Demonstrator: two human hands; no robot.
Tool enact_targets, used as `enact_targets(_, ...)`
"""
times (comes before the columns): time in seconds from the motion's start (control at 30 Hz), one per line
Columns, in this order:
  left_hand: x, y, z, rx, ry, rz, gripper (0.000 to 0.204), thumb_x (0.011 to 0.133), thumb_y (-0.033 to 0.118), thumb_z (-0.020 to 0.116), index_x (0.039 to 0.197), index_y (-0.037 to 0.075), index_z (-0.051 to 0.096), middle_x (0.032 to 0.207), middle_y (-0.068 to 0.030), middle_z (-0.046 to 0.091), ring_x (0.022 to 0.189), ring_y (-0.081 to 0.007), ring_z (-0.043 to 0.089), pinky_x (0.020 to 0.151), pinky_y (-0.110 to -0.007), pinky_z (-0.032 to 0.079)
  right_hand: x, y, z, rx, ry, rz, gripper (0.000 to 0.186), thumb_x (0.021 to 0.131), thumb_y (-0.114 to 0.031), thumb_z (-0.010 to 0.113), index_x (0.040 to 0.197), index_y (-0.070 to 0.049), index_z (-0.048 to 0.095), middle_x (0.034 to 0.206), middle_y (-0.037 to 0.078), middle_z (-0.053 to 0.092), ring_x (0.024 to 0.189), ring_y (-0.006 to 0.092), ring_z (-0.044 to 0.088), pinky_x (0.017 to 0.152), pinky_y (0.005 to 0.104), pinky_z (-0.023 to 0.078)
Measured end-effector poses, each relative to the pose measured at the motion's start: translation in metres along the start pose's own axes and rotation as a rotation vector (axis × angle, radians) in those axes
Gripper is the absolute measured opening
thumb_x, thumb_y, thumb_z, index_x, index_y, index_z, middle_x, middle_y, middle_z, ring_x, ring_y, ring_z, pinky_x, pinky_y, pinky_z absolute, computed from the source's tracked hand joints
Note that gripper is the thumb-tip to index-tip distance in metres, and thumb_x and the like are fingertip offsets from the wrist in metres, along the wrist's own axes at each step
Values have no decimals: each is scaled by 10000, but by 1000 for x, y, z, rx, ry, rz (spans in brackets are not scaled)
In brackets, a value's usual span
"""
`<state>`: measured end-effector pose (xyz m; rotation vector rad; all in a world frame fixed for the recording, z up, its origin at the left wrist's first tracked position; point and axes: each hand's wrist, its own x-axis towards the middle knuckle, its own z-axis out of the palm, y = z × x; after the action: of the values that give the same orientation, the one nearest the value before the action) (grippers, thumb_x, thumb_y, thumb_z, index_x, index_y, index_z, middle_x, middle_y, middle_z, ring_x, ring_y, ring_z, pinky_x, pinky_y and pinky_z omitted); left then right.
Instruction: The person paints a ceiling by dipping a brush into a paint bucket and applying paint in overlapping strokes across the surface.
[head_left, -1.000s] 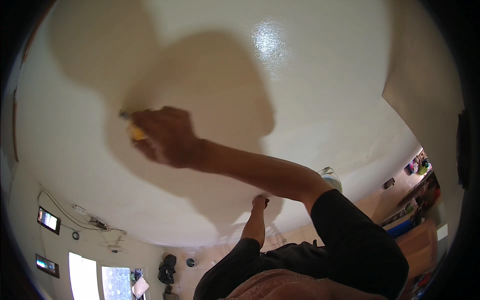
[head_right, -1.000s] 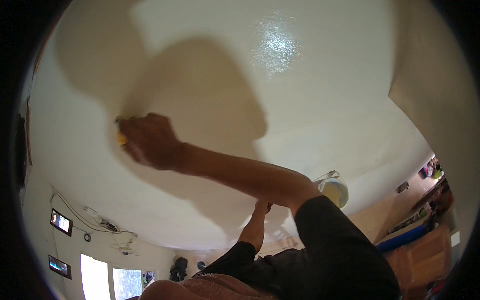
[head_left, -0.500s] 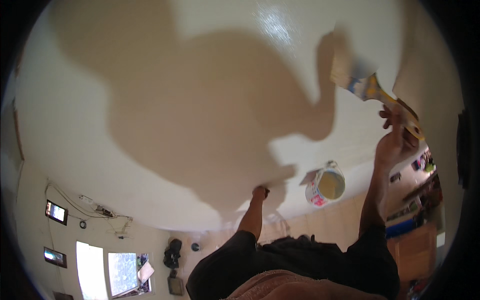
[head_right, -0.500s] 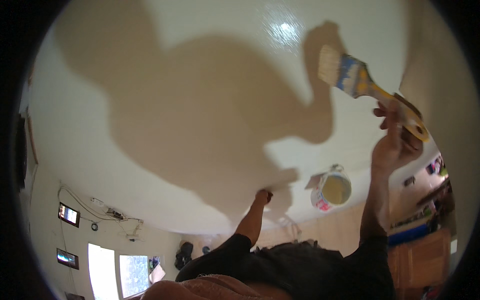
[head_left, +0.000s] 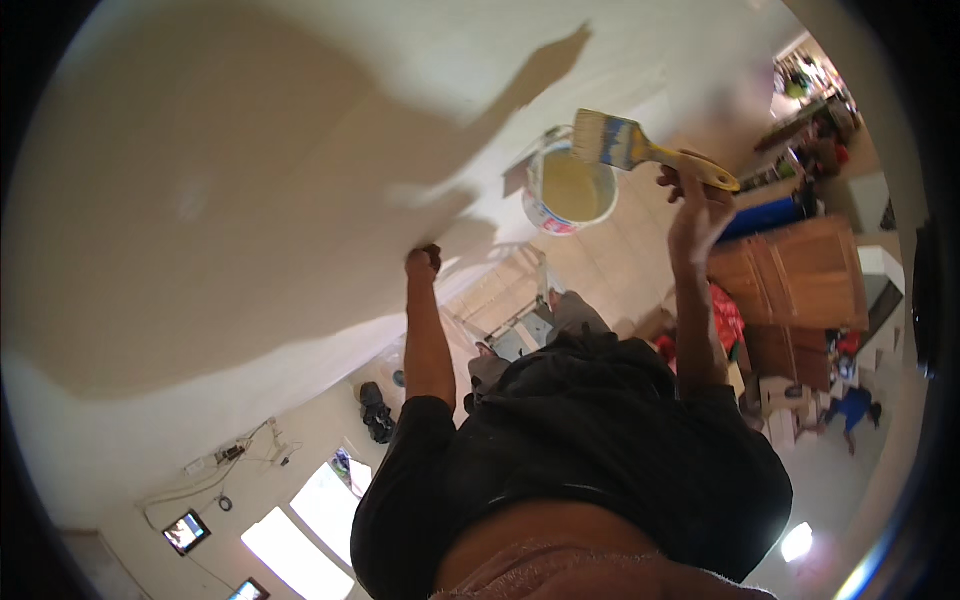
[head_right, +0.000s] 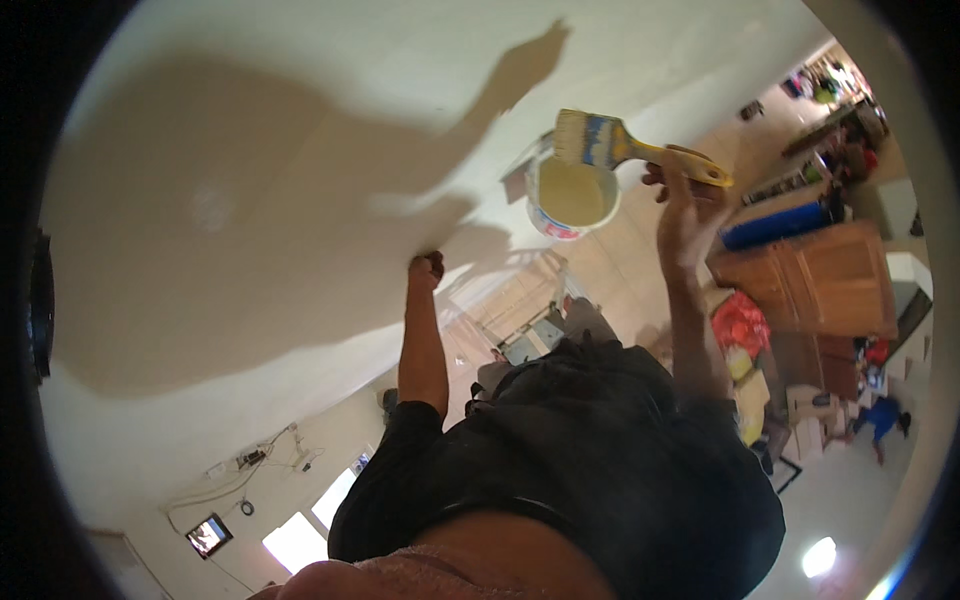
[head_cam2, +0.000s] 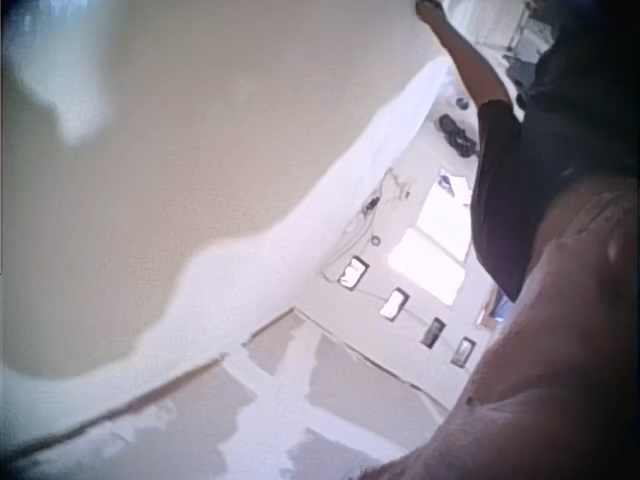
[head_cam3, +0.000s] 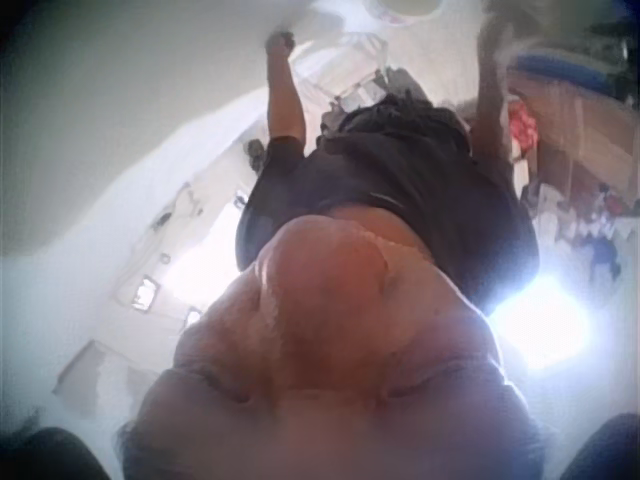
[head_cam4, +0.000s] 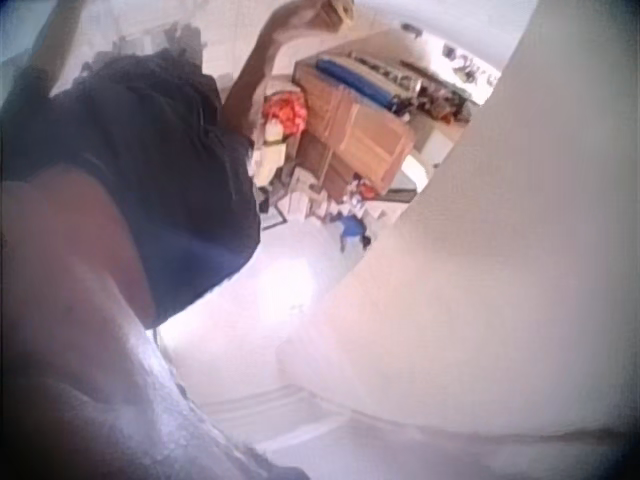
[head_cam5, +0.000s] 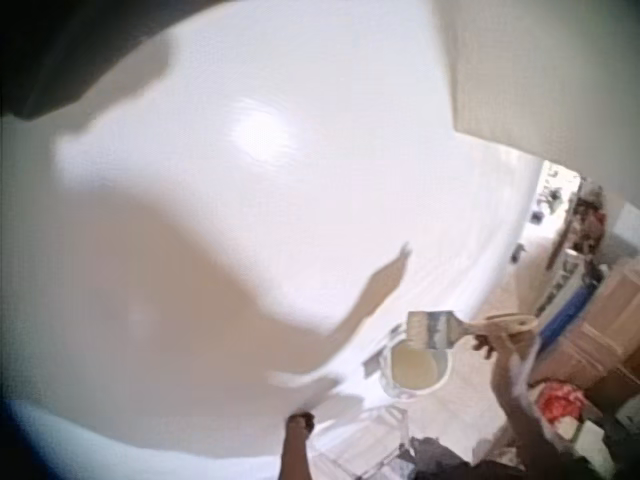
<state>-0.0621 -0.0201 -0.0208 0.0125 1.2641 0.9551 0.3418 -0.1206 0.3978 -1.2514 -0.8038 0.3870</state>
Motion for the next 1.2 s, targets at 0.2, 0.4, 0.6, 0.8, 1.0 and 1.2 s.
enact_targets(0.2,-32,8,22,46,36,6,164,885,28,407,850,98,551,625,-25,539,460,-124,461,381,-233,335,6,88,-5,-157,-129,-38,123,847,-45,643,928,44,667,719,86,673,623,109,630,567,242,508)
enact_targets(0.4,-42,4,25,63,208,119,196,836,-23,445,893,11,630,762,-86,639,567,-163,574,440,-245,380,8,143,3,-572,-342,-160,116,794,-114,676,877,-35,695,690,90,683,591,170,668,544,293,513)
enact_targets(0.6,-61,-1,25,191,222,233,125,850,15,537,894,1,653,789,-85,658,657,-163,613,511,-264,443,4,183,6,-713,-472,-180,140,796,-147,704,872,-30,694,688,112,676,584,189,666,542,309,504)
enact_targets(0.8,-82,-9,38,282,297,353,163,873,102,517,887,20,657,760,-72,658,651,-163,618,545,-272,453,8,193,8,-723,-485,-255,175,753,-200,723,774,-36,669,571,121,607,485,256,615,467,350,476)
enact_targets(1.0,-86,-24,46,294,359,566,227,860,152,517,820,-25,653,646,-97,624,567,-184,598,560,-284,452,16,212,3,-709,-584,-335,190,767,-212,714,766,-26,676,542,127,584,476,263,610,473,358,477)
enact_targets(1.2,-89,-22,53,407,377,677,246,851,150,510,819,-42,660,650,-99,627,566,-187,593,578,-286,445,22,205,-4,-713,-620,-96,184,820,-123,690,958,-2,705,837,82,709,775,111,651,687,251,515)
